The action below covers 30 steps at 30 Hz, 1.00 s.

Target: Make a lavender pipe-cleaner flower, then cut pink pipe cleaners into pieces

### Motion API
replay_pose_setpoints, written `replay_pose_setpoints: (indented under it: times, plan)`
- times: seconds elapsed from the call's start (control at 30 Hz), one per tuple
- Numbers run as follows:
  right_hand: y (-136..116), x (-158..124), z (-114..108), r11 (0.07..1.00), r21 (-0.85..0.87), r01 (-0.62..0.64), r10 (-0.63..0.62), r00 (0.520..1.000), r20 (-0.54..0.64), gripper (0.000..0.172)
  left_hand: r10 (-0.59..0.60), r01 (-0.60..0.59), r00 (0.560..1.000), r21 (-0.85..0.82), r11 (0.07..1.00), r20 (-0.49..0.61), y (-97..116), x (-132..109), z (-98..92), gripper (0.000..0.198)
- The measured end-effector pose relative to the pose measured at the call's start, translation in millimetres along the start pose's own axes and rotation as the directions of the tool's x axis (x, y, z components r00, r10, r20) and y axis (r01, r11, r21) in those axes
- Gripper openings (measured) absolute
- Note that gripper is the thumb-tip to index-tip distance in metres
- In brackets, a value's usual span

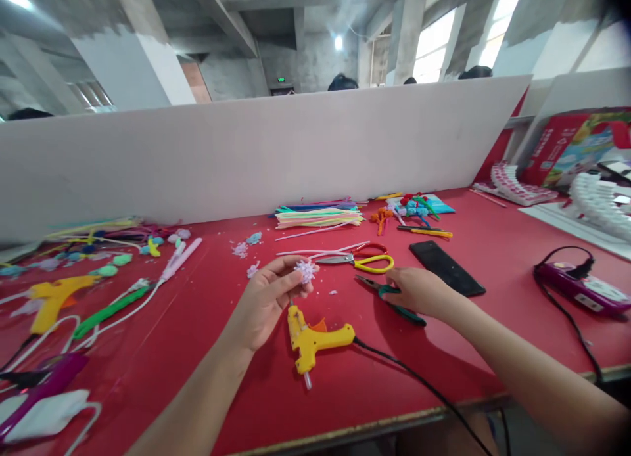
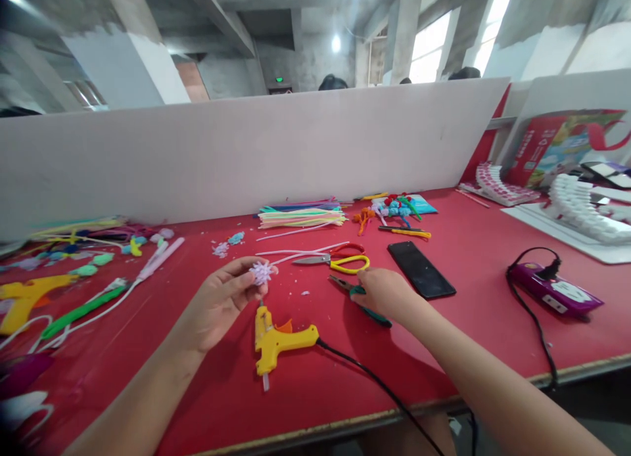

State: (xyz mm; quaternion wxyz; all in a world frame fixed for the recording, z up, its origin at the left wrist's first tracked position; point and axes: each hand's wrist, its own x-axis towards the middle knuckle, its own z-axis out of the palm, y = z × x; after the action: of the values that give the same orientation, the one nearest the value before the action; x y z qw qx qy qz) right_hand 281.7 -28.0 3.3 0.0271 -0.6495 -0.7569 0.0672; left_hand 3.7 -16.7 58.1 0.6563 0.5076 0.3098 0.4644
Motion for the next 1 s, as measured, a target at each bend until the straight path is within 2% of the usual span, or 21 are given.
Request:
replay_pose_setpoints:
  times: [0.13, 0.23, 0.3, 0.37, 0.4, 0.43, 0.47, 0.53, 0.57, 0.6, 0.67, 0.77, 0.9, 1.0]
  plan:
    - [4, -15, 5, 0.997, 0.007, 0.074, -0.074, 0.997, 0.022, 0.032, 0.023, -0.023, 1.0, 0.028, 0.999, 0.0, -1, 2, 3.6, 0.022]
    - [10, -16, 11, 0.988, 0.087, 0.129, -0.129, 0.992, -0.001, 0.032, 0.043, -0.044, 0.999, 0.074, 0.996, 0.019, 1, 0, 7.4, 0.025]
    - [13, -15, 15, 0.971, 0.203, 0.126, -0.119, 0.992, -0.047, 0.027, 0.049, -0.052, 0.998, 0.11, 0.993, 0.03, 3, -3, 10.0, 0.027]
    - [14, -13, 17, 0.91, 0.409, 0.065, -0.049, 0.998, -0.049, 0.024, 0.06, -0.064, 0.998, 0.131, 0.989, 0.034, 4, -4, 11.7, 0.027]
    - [14, -12, 17, 0.836, 0.548, 0.009, -0.005, 1.0, -0.007, 0.025, 0.063, -0.066, 0.997, 0.132, 0.989, 0.033, 4, -5, 12.0, 0.026]
    - [13, -11, 16, 0.717, 0.694, -0.06, 0.026, 0.998, 0.059, 0.027, 0.062, -0.066, 0.998, 0.124, 0.99, 0.03, 4, -5, 11.9, 0.026]
    - [11, -10, 13, 0.561, 0.817, -0.13, 0.032, 0.99, 0.136, 0.03, 0.06, -0.063, 0.998, 0.107, 0.992, 0.026, 4, -4, 11.5, 0.026]
    - [4, -5, 5, 0.251, 0.943, -0.219, -0.023, 0.973, 0.232, 0.036, 0.044, -0.044, 0.999, 0.057, 0.997, 0.01, 3, 0, 9.7, 0.026]
    - [-1, -1, 0, 0.133, 0.967, -0.219, -0.057, 0.972, 0.228, 0.037, 0.032, -0.033, 0.999, 0.029, 0.999, 0.003, 3, 2, 8.5, 0.026]
    - [-6, 4, -5, 0.054, 0.979, -0.195, -0.083, 0.977, 0.199, 0.035, 0.023, -0.023, 1.0, 0.002, 1.0, -0.003, 3, 5, 7.1, 0.026]
    - [-18, 15, -15, -0.043, 0.991, -0.126, -0.106, 0.987, 0.121, 0.028, 0.005, -0.006, 1.0, -0.044, 0.999, -0.004, 2, 10, 3.9, 0.025]
    - [-34, 32, -22, -0.112, 0.991, -0.068, -0.134, 0.99, 0.053, 0.019, -0.008, 0.008, 1.0, -0.1, 0.995, 0.008, 0, 17, -2.0, 0.021]
    - [-44, 42, -10, -0.229, 0.97, -0.078, -0.152, 0.987, 0.044, 0.014, 0.007, -0.011, 0.999, -0.102, 0.995, -0.039, -7, 21, -11.2, 0.019]
    - [-43, 40, 1, -0.255, 0.961, -0.104, -0.191, 0.98, 0.055, 0.015, 0.05, -0.052, 0.995, -0.03, 0.998, -0.083, -15, 21, -17.2, 0.019]
